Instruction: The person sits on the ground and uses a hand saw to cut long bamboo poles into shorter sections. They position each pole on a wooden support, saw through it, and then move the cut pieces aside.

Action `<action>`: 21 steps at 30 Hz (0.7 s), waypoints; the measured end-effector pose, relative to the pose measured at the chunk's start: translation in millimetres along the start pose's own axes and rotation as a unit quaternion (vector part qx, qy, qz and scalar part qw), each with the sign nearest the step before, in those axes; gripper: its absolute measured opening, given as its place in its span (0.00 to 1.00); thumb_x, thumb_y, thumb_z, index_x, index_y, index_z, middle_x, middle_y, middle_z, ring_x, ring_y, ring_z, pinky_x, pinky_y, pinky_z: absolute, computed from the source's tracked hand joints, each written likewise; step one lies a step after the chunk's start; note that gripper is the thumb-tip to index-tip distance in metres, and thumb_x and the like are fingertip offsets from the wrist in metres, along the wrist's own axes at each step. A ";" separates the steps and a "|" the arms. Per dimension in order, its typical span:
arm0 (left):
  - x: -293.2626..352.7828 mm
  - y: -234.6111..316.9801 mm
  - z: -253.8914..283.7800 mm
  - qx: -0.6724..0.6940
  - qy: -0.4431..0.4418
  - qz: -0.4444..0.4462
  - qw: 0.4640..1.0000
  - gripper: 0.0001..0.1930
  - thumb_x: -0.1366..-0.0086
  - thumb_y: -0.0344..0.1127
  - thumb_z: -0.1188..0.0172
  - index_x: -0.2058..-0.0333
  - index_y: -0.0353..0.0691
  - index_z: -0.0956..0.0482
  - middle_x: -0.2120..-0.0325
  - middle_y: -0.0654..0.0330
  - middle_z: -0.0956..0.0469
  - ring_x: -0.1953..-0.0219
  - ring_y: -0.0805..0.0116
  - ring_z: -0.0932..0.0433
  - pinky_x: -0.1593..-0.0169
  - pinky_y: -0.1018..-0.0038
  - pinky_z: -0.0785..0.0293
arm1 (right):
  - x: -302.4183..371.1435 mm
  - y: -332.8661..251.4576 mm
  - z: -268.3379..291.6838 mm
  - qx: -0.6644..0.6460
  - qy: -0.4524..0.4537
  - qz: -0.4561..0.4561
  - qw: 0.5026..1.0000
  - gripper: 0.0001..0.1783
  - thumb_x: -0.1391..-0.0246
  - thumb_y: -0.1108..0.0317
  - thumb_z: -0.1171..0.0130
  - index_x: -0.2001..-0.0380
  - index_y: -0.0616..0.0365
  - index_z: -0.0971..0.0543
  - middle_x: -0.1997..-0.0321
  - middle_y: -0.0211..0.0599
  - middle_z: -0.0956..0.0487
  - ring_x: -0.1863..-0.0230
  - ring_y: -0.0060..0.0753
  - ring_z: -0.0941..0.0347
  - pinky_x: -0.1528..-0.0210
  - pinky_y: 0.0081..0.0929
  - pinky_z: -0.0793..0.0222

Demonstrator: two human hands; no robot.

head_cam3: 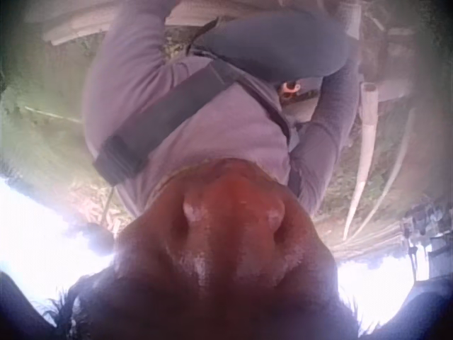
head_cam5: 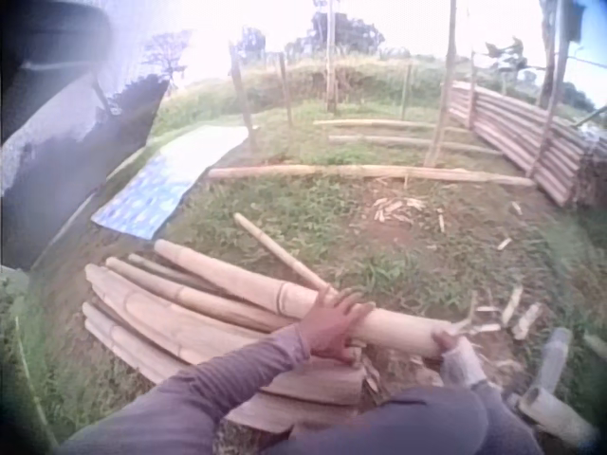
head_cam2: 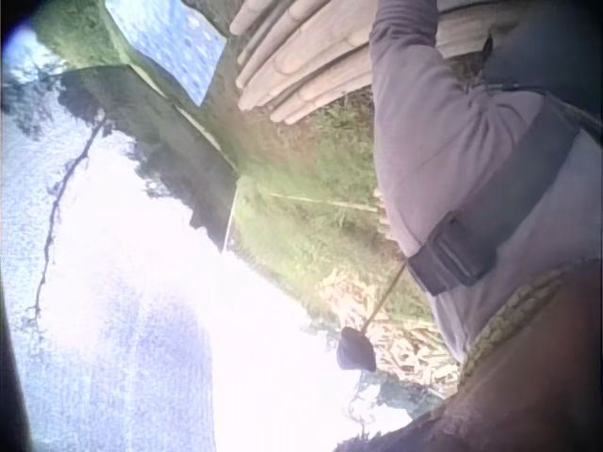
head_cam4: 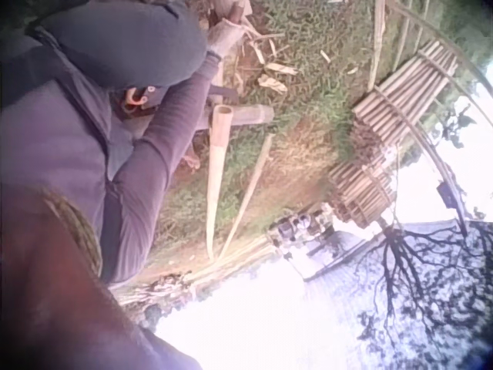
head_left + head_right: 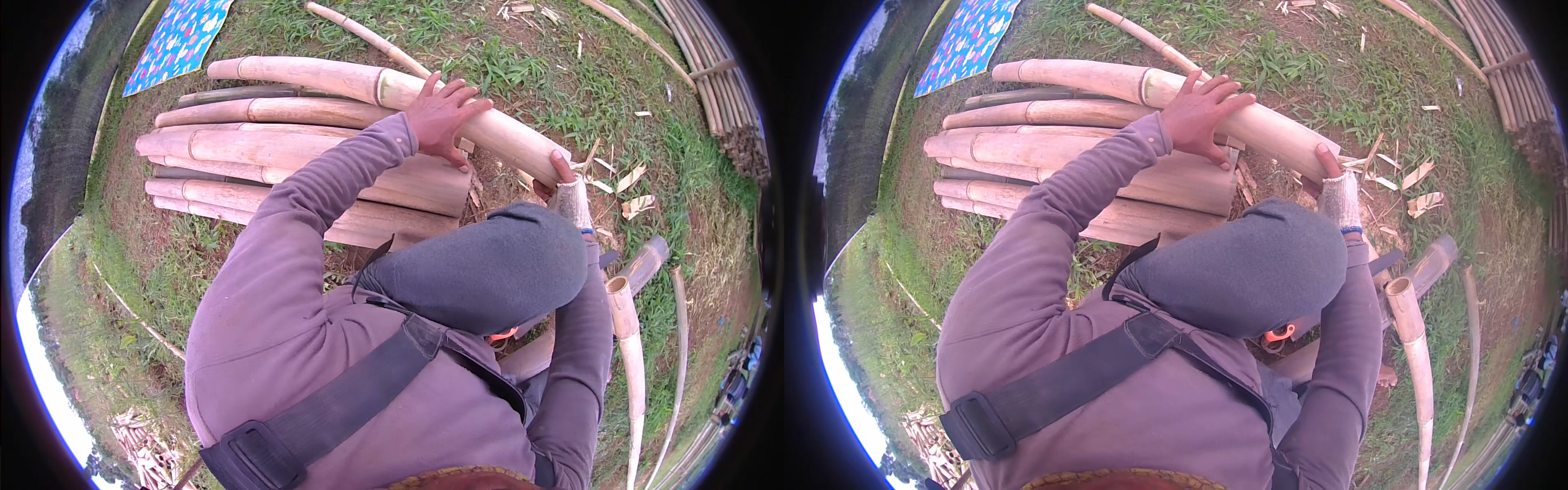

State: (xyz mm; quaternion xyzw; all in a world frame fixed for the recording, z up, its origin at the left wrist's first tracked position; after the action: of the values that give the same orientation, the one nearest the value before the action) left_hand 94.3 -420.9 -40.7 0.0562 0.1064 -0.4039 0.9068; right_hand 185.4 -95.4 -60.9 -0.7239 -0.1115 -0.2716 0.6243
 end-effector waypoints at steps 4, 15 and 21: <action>-43.3 -17.2 -7.0 0.096 -0.148 0.018 0.984 0.42 0.48 0.52 0.20 0.35 0.56 0.28 0.53 0.51 0.16 0.47 0.45 0.15 0.41 0.49 0.21 | 13.2 8.2 22.3 0.130 -0.030 0.030 0.991 0.53 0.44 0.32 0.26 0.32 0.67 0.25 0.44 0.50 0.16 0.45 0.42 0.17 0.41 0.45 0.21; -77.5 -26.1 -36.9 0.106 -0.191 -0.008 0.976 0.49 0.50 0.57 0.20 0.30 0.54 0.30 0.51 0.45 0.16 0.50 0.40 0.14 0.46 0.48 0.18 | 17.3 89.2 72.9 0.666 0.119 0.165 0.718 0.26 0.41 0.46 0.27 0.53 0.55 0.17 0.58 0.51 0.13 0.53 0.57 0.14 0.53 0.55 0.20; -82.9 -38.8 -39.5 0.090 -0.151 0.026 0.984 0.49 0.49 0.58 0.19 0.29 0.55 0.30 0.49 0.47 0.16 0.48 0.41 0.14 0.45 0.51 0.17 | 39.8 93.5 133.9 0.678 0.144 0.111 0.712 0.22 0.32 0.46 0.35 0.55 0.56 0.16 0.62 0.53 0.13 0.55 0.60 0.14 0.54 0.57 0.21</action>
State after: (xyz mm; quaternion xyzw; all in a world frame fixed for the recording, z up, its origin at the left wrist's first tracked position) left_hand 5.6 -379.6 -59.9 0.0787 -0.0701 -0.3916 0.9141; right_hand 299.1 8.3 -128.3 -0.0652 -0.0934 -0.1530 0.9816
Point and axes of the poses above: each hand's wrist, its own x-axis away from the middle knuckle, its own z-axis out of the back of the hand, y = z × x, the point moved 1 cm from there along -x, towards the middle knuckle
